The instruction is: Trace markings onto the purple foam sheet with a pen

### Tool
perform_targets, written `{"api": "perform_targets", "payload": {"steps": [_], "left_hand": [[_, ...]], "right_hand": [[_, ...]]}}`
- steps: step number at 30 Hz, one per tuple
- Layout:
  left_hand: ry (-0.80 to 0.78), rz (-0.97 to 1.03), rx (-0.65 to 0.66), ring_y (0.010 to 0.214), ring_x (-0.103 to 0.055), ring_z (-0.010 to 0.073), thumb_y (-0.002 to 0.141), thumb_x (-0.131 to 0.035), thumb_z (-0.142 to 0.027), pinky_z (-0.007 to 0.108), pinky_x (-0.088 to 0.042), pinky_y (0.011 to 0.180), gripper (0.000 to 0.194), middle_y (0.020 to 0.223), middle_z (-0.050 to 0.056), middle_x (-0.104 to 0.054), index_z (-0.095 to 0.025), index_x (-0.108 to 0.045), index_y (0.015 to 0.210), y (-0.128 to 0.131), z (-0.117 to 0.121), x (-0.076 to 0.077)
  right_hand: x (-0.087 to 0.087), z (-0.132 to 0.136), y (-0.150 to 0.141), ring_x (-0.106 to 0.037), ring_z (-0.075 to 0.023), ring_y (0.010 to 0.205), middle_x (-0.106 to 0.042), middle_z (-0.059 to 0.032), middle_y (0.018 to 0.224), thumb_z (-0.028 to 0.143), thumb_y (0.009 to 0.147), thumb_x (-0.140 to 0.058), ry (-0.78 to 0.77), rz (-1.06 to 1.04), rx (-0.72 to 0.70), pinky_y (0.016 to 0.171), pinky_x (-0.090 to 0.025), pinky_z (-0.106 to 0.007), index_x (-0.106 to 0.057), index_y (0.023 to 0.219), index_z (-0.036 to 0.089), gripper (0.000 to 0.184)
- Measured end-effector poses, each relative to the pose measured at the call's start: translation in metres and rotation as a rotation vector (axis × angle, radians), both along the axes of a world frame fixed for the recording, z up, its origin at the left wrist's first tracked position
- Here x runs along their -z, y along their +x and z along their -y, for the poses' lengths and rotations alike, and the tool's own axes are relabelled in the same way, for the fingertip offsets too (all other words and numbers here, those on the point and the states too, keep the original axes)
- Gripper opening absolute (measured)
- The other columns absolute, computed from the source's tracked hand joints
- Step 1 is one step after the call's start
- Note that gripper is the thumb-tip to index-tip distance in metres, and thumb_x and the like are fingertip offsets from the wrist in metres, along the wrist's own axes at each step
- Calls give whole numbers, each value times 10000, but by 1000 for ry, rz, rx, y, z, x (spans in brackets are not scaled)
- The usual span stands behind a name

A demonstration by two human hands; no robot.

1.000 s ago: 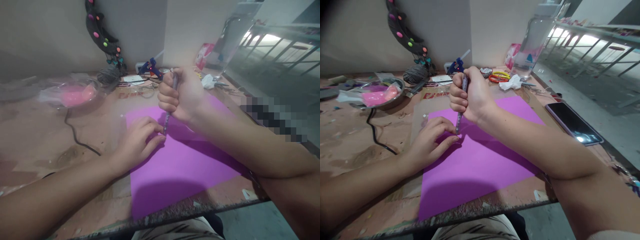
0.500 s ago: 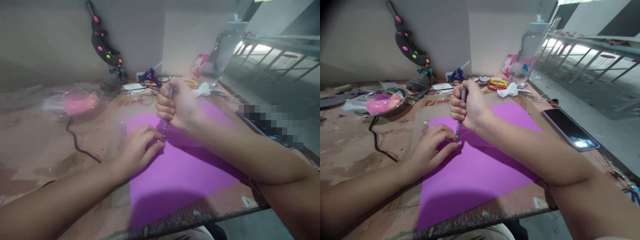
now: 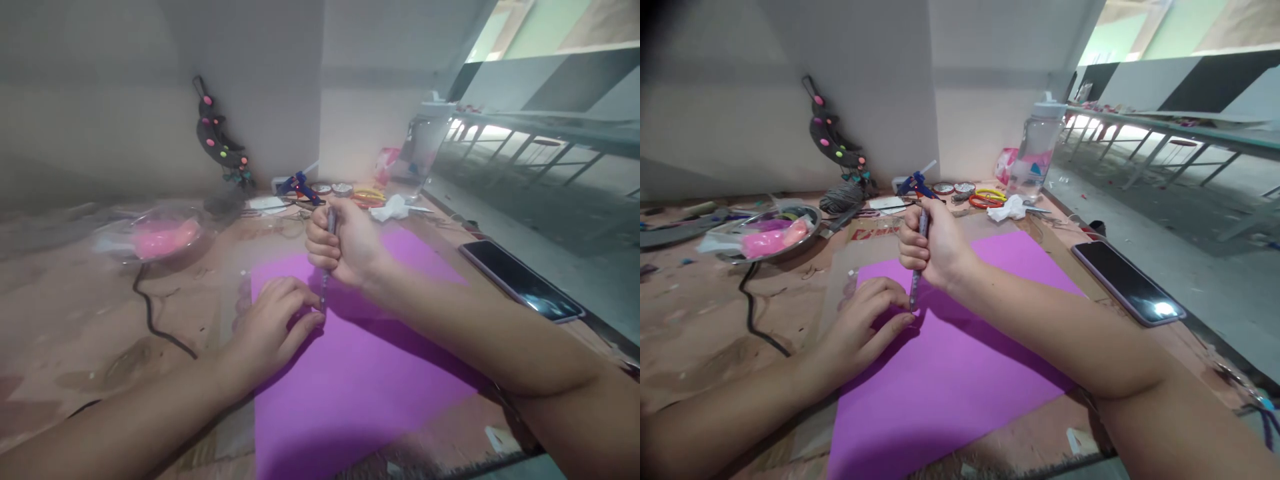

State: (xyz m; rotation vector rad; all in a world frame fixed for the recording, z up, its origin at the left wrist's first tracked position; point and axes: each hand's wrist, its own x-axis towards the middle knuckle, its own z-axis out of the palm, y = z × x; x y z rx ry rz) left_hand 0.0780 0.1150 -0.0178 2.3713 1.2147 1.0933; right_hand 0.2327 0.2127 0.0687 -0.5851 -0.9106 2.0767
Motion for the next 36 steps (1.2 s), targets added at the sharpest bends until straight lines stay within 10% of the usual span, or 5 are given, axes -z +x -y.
{"api": "perform_targets", "payload": {"steps": [8, 13, 20, 24, 36], "left_hand": [[-88, -47, -40, 1068, -650, 246, 1012, -592, -187, 416, -481, 952, 144, 1077, 59, -711, -227, -694, 1105, 2, -2, 4], [-161, -114, -26, 1073, -658, 258, 971, -597, -152, 443, -500, 981, 154, 1074, 69, -727, -214, -717, 1045, 1, -7, 6], [-132, -238, -39, 1058, -700, 233, 995, -576, -156, 398, -555, 994, 189, 1082, 69, -762, -208, -748, 1056, -6, -20, -3], [-187, -406, -355, 1163, -711, 252, 1040, -570, -230, 397, -553, 1061, 207, 1185, 99, -781, -200, -766, 1101, -54, -62, -20], [-245, -522, -925, 1182, -688, 265, 1039, -690, -399, 491, -615, 998, 406, 1370, 123, -664, -168, -643, 1370, -137, -163, 2]], "right_hand": [[-30, -13, 18, -366, -47, 401, -702, -26, 694, 340, 956, -649, 382, 156, 121, 396, -385, -192, -618, 711, 166, 301], [-53, -20, 38, -572, -120, 539, -632, -34, 611, 398, 1087, -408, 656, 207, 377, 601, -570, -291, -657, 619, 183, 572], [22, -23, 70, -766, -268, 1001, -791, -137, 1110, 691, 1005, -577, 1094, 732, 312, 906, -625, -438, -766, 1102, 204, 532], [68, -25, 84, -765, -308, 1153, -765, -159, 1305, 561, 1072, -483, 1030, 978, 65, 927, -635, -471, -688, 1318, 242, 451], [79, -39, 80, -747, -296, 1139, -782, -178, 1242, 368, 1041, -456, 1335, 1189, -57, 1027, -568, -454, -693, 1260, 177, 375]]}}
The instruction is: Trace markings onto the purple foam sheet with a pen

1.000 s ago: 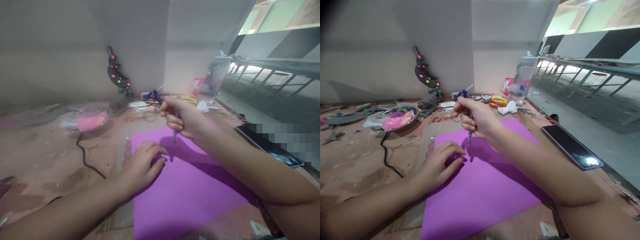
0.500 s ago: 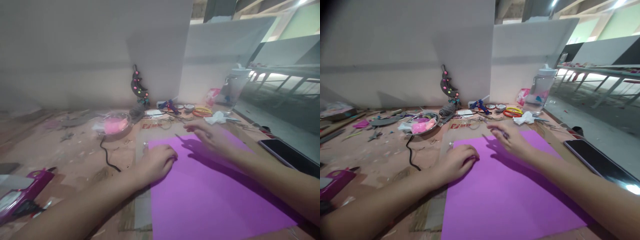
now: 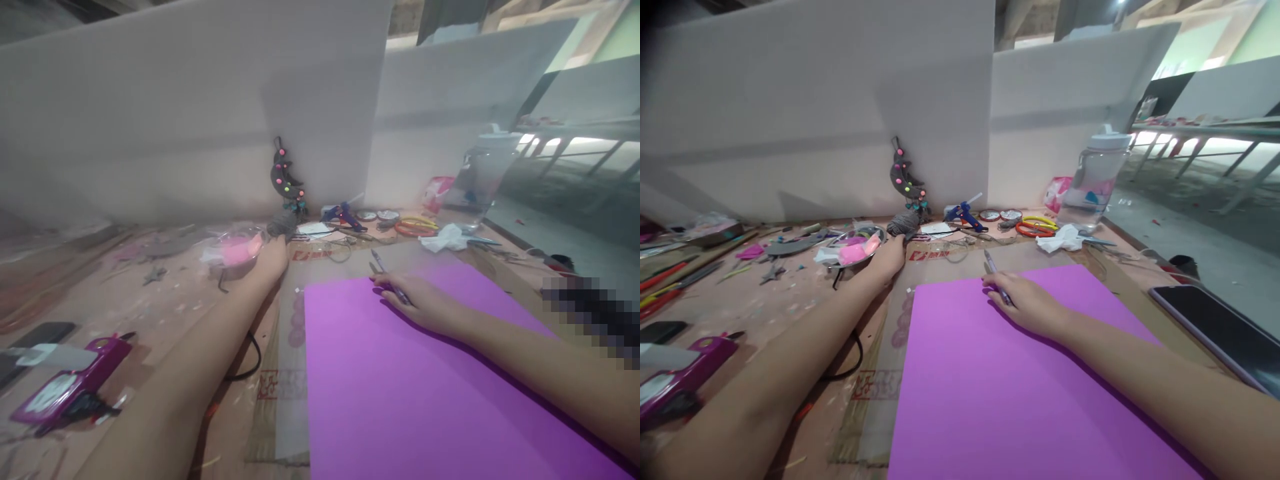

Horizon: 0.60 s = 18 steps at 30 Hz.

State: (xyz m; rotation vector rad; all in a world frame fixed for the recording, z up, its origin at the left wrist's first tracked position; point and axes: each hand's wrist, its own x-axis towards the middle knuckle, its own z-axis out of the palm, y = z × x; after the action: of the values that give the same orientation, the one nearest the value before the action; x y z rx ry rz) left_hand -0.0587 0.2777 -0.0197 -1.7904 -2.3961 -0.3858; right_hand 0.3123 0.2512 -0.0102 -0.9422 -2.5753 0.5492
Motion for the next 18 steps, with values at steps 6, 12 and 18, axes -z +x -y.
{"api": "perform_targets", "payload": {"steps": [6, 12, 18], "left_hand": [[-27, -64, 38, 1190, -685, 268, 1037, -693, -395, 491, -613, 1003, 406, 1376, 125, -661, -168, -643, 1370, 0, -6, -1], [-65, -90, 230, 1224, -672, 271, 1046, -680, -387, 502, -602, 1032, 399, 1420, 127, -644, -186, -640, 1388, -2, -18, -8], [-205, -168, 231, 1195, -682, 268, 1039, -690, -397, 495, -611, 1007, 407, 1388, 124, -656, -176, -641, 1378, -9, -39, -15]], "right_hand": [[0, 0, 1, -743, -296, 1127, -772, -177, 1248, 352, 1029, -485, -7, -13, -18, 1012, -566, -461, -702, 1250, 181, 355], [3, -2, 1, -723, -285, 1138, -747, -179, 1259, 338, 1051, -463, 18, 18, -38, 1022, -549, -446, -678, 1269, 164, 353], [2, -2, 1, -718, -279, 1140, -745, -173, 1247, 319, 1051, -464, 22, 22, -42, 1014, -550, -440, -671, 1262, 169, 332]]}}
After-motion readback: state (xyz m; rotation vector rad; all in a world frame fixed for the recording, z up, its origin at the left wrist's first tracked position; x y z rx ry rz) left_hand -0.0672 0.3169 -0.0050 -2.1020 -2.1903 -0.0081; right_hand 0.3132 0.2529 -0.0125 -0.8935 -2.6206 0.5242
